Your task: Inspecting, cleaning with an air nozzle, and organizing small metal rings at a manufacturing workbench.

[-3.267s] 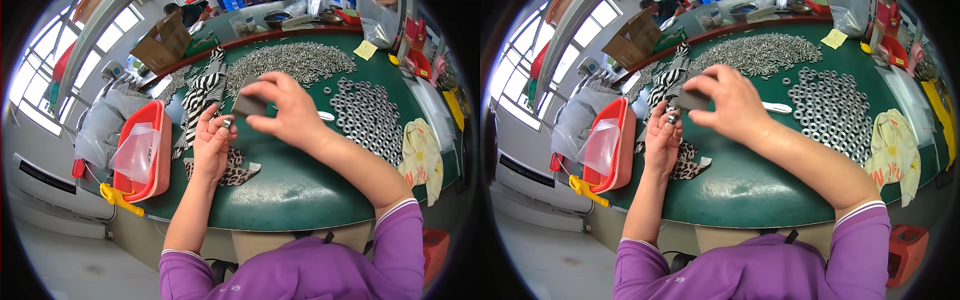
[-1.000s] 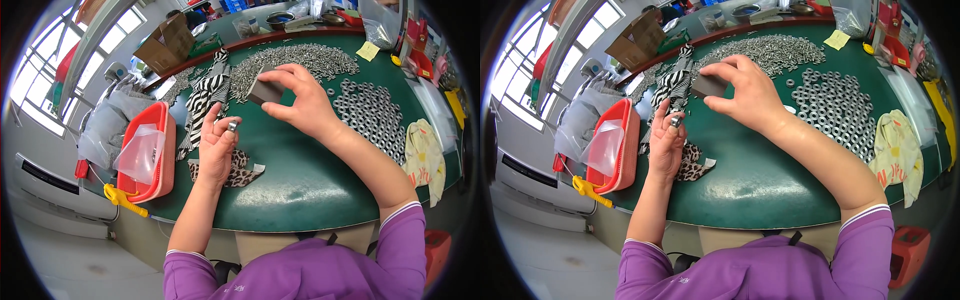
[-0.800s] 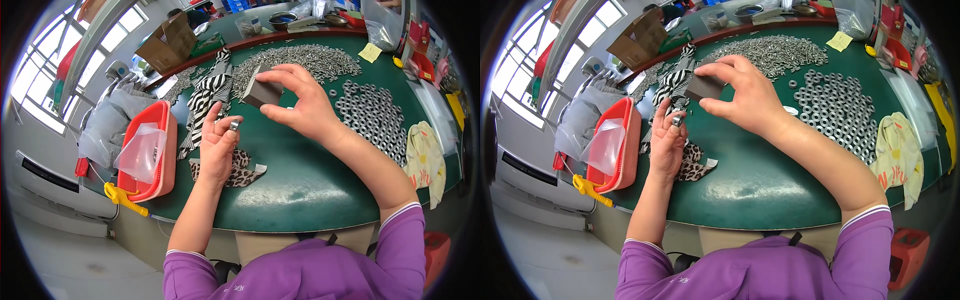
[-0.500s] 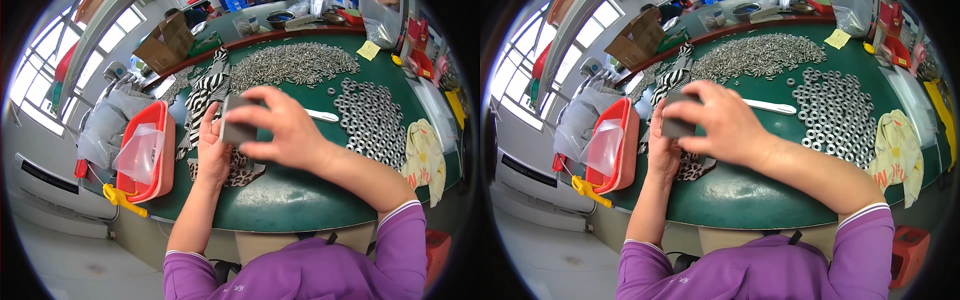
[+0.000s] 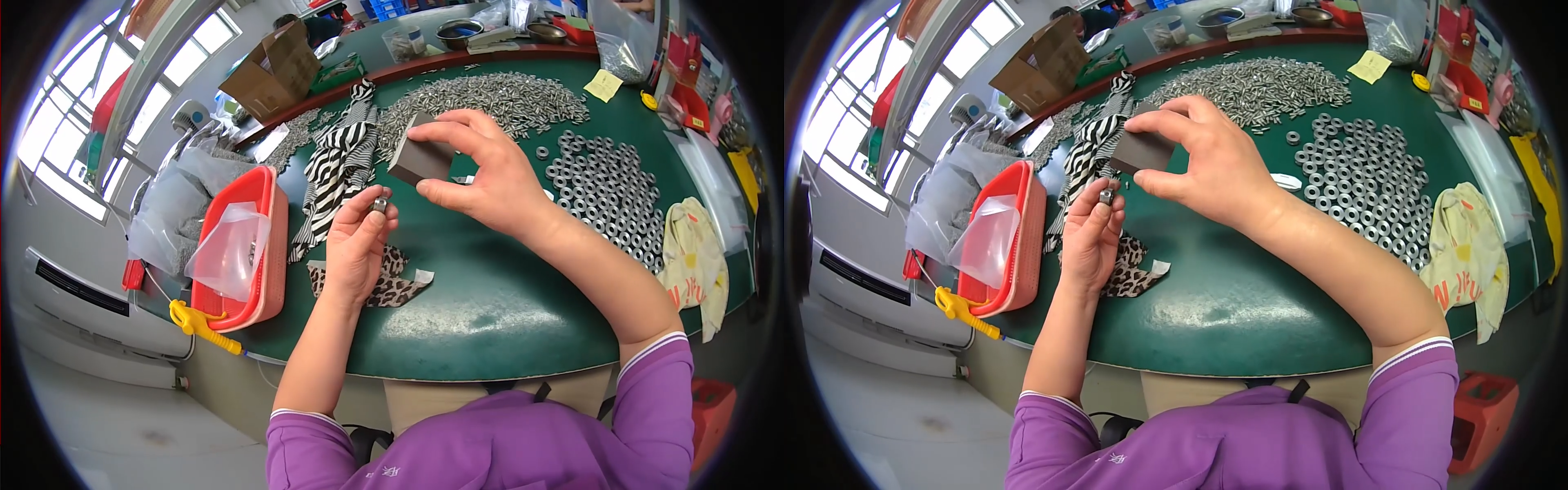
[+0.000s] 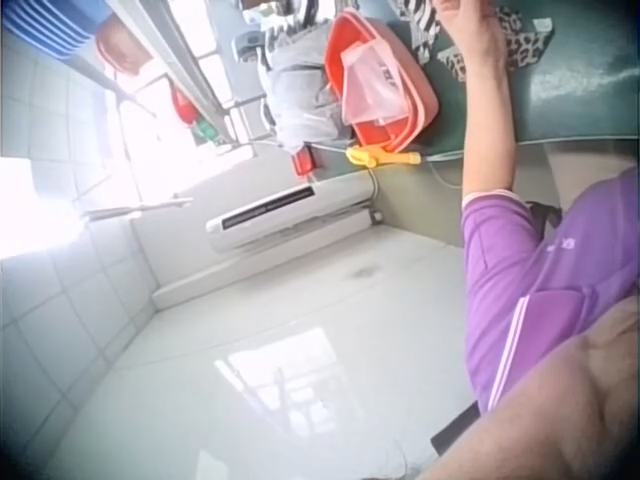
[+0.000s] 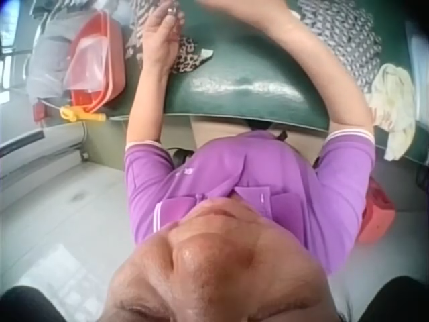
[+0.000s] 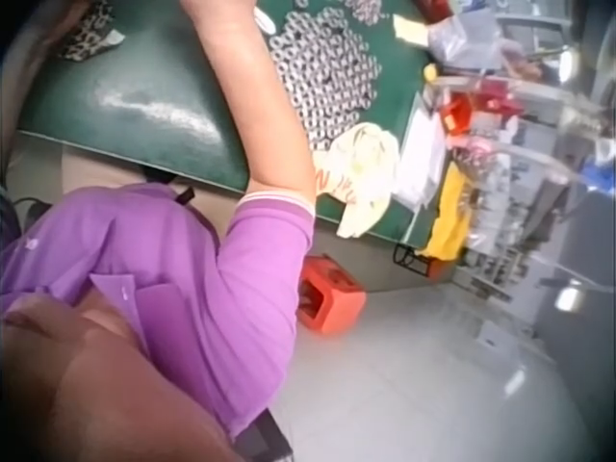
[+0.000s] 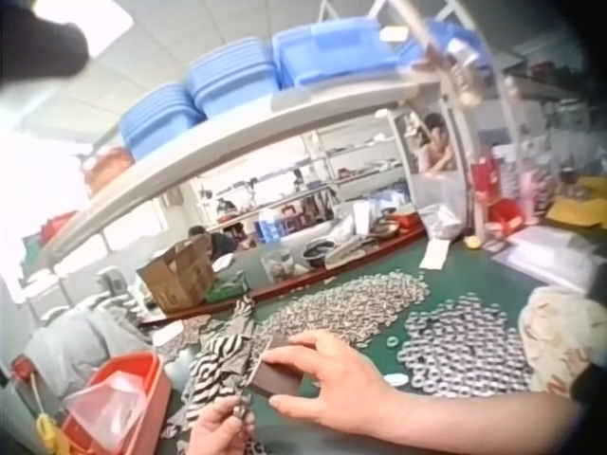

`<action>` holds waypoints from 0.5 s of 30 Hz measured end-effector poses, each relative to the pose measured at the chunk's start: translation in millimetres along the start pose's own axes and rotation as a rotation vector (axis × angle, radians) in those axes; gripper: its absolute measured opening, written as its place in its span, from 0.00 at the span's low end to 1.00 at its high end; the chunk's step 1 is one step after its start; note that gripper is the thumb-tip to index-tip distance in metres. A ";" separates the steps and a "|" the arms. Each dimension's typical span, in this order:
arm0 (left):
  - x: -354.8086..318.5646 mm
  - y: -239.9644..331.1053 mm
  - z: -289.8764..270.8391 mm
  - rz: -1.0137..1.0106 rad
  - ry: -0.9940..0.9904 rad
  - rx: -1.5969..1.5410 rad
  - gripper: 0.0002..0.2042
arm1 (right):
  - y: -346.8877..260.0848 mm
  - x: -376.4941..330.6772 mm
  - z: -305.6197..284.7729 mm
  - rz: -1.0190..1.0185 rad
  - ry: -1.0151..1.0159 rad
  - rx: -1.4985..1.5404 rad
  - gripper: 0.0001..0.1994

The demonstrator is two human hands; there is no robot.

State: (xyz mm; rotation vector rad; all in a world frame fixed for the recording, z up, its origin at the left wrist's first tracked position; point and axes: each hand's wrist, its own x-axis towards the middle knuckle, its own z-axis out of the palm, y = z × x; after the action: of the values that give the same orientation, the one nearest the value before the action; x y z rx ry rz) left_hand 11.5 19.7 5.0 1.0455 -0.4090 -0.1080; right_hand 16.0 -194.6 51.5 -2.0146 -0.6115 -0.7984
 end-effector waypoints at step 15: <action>0.5 2.5 1.6 -0.046 0.009 0.045 0.17 | -3.8 -3.9 4.9 -0.023 -0.018 -0.023 0.22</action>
State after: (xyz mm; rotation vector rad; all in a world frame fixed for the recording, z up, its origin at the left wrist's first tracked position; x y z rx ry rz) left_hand 11.1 19.5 8.0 1.1002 -0.3804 -0.1357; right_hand 12.3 -189.0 48.7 -2.0410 -0.6388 -0.8054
